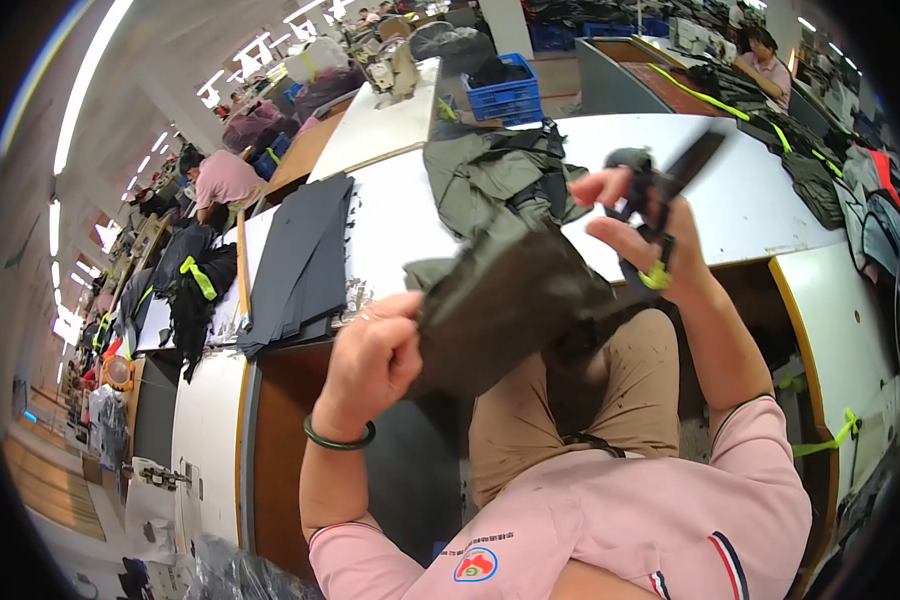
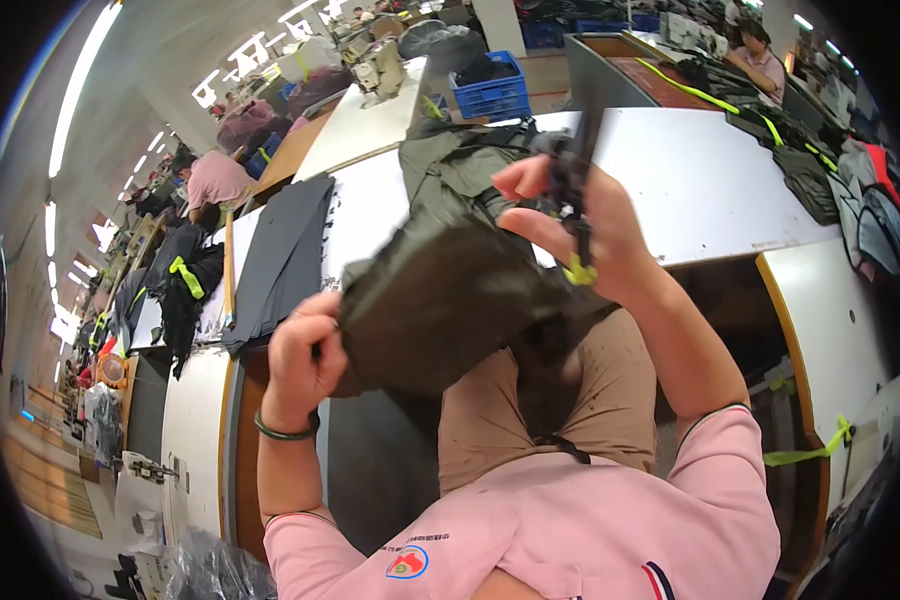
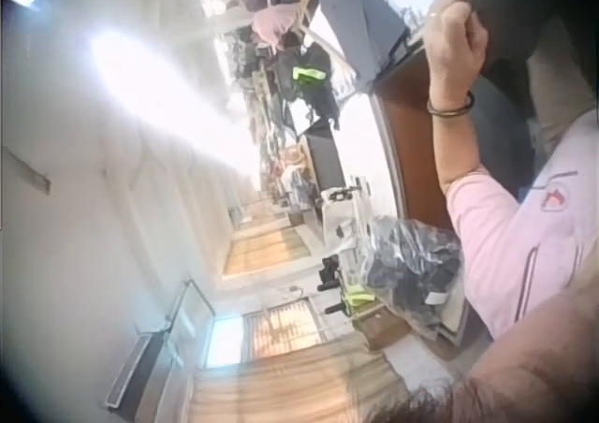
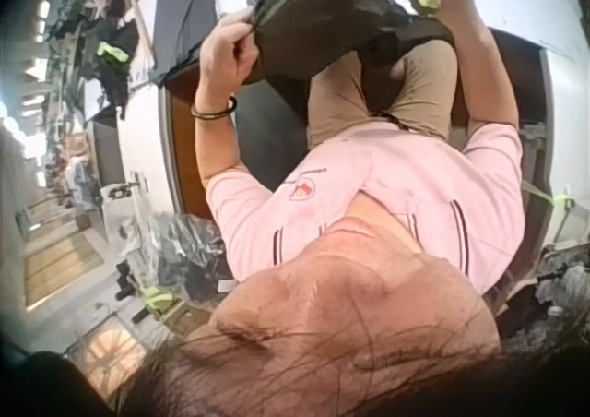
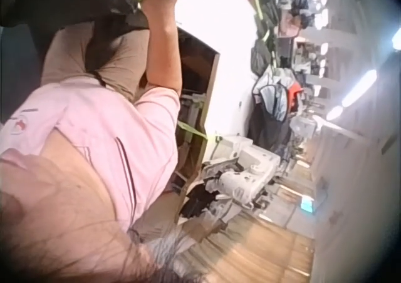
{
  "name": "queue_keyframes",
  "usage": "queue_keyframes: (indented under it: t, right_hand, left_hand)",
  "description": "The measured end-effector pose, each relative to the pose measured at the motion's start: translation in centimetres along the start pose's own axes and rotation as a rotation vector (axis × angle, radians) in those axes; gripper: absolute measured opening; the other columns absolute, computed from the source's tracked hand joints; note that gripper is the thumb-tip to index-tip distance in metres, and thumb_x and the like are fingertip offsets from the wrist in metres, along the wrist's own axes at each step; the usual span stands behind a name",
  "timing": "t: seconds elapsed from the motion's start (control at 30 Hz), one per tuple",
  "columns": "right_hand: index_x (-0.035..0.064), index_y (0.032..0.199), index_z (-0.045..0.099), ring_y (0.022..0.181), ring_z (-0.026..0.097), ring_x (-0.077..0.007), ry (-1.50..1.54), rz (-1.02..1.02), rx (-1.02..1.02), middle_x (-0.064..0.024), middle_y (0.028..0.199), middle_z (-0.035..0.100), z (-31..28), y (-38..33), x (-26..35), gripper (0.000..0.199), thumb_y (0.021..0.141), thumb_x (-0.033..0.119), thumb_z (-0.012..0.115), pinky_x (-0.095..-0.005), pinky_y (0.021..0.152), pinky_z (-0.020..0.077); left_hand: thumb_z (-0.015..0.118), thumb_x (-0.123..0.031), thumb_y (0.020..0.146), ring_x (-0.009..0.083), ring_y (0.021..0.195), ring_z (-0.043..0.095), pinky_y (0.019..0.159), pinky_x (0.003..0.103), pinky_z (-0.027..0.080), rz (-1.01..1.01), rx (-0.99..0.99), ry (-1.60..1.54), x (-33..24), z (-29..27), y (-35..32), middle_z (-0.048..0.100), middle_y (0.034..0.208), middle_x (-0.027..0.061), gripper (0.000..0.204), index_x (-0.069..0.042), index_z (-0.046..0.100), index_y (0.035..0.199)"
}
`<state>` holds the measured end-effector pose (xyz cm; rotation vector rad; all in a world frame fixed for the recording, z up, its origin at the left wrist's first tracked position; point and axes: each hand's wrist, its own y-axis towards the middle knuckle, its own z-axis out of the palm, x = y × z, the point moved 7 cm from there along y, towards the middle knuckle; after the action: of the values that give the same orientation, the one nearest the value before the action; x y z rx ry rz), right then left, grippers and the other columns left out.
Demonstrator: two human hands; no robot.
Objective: Trimming loose threads and edges of a green fabric vest using scissors.
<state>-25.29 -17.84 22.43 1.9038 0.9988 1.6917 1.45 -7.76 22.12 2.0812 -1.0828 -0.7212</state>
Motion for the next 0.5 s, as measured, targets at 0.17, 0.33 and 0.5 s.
queue_keyframes:
  t: [0.17, 0.33, 0.5]
  right_hand:
    - [0.0024, 0.093, 0.059, 0.086, 0.062, -0.0125, 0.216, 0.426, 0.372, -0.0055, 0.092, 0.067, 4.5, -3.8, -6.0, 0.025, 0.081, 0.012, 0.078, -0.028, 0.078, 0.0502]
    - [0.0039, 0.09, 0.057, 0.083, 0.062, -0.0101, 0.416, 0.746, 0.452, -0.0045, 0.088, 0.067, 7.7, -12.5, -9.7, 0.023, 0.081, 0.009, 0.077, -0.0249, 0.076, 0.0497]
    - [0.0047, 0.091, 0.056, 0.079, 0.059, -0.0092, 0.346, 0.753, 0.517, -0.0027, 0.085, 0.064, 9.0, -15.9, -11.1, 0.025, 0.08, 0.009, 0.078, -0.0246, 0.073, 0.0478]
  left_hand:
    - [0.061, 0.01, 0.082, 0.0296, 0.08, 0.065, 0.072, 0.032, 0.053, -0.202, 0.14, -0.257, 0.6, 6.8, -4.7, 0.067, 0.108, 0.0164, 0.019, -0.002, 0.052, 0.095]
    - [0.057, 0.005, 0.088, 0.0199, 0.077, 0.062, 0.07, 0.028, 0.051, -0.557, 0.234, -0.43, 1.9, 10.8, -11.4, 0.067, 0.105, 0.0139, 0.012, 0.0, 0.054, 0.098]
    - [0.057, 0.0, 0.09, 0.017, 0.08, 0.061, 0.073, 0.027, 0.05, -0.776, 0.267, -0.586, 2.5, 13.2, -15.3, 0.065, 0.1, 0.0111, 0.011, 0.0, 0.055, 0.101]
